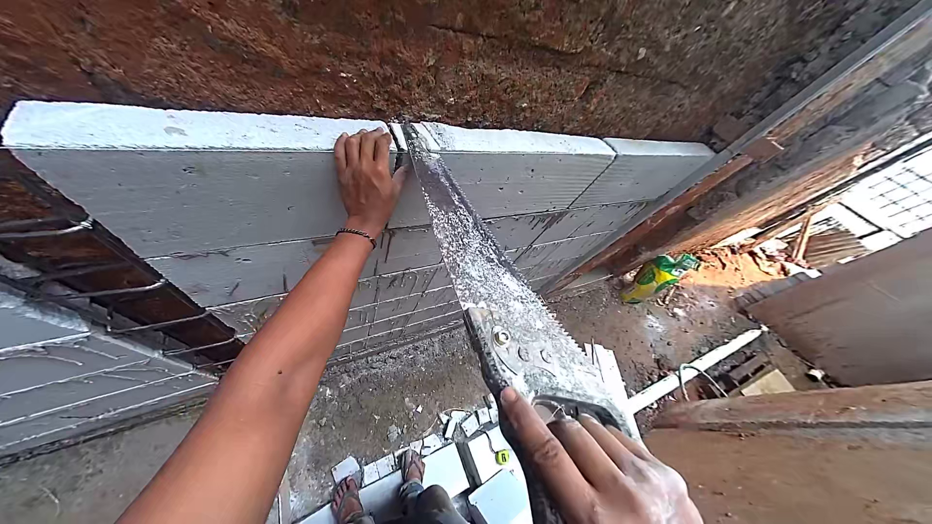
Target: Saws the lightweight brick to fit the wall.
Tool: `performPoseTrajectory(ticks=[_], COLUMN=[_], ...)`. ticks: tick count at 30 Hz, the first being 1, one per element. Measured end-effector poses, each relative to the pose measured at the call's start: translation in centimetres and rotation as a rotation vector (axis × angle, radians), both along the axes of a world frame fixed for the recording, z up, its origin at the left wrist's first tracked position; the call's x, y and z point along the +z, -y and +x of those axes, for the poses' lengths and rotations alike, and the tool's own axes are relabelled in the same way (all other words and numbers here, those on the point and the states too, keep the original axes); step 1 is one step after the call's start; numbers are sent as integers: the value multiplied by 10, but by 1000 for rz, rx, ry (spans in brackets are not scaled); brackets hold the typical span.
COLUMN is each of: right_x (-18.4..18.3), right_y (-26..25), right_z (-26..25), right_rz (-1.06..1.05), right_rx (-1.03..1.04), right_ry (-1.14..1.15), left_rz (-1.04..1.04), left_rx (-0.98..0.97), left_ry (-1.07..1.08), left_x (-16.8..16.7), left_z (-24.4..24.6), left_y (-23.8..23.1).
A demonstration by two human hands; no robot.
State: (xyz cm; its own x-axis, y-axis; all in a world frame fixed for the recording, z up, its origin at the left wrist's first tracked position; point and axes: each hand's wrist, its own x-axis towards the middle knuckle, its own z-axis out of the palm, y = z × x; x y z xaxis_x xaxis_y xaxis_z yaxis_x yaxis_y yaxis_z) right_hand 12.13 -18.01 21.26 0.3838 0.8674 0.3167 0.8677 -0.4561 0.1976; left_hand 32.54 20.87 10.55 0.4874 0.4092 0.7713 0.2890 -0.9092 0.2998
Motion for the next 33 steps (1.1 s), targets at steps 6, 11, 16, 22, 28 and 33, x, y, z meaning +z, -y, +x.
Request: performPoseTrajectory(ticks=[6,11,16,22,28,33], right_x=[-2,-16,-15,-11,-14,-16], right_y=[-7,-20,-20,0,4,-12], right_z=[-10,-3,2,-3,-2,13], right_rz=[-13,19,3,-3,26,31], right_rx=[-47,-48,-30,-50,-58,-31], right_ry=[-1,69,78,44,65,126], left_rz=[-7,-13,-16,-12,-24,-30], left_rx=[-2,6,14,15,13,28], left_ry=[-10,-18,1,-2,-27,-35], left_x=[2,1,3,5,6,5], left_z=[-1,-1,-1,0,-1,0], left_y=[3,5,-2,1,7,2])
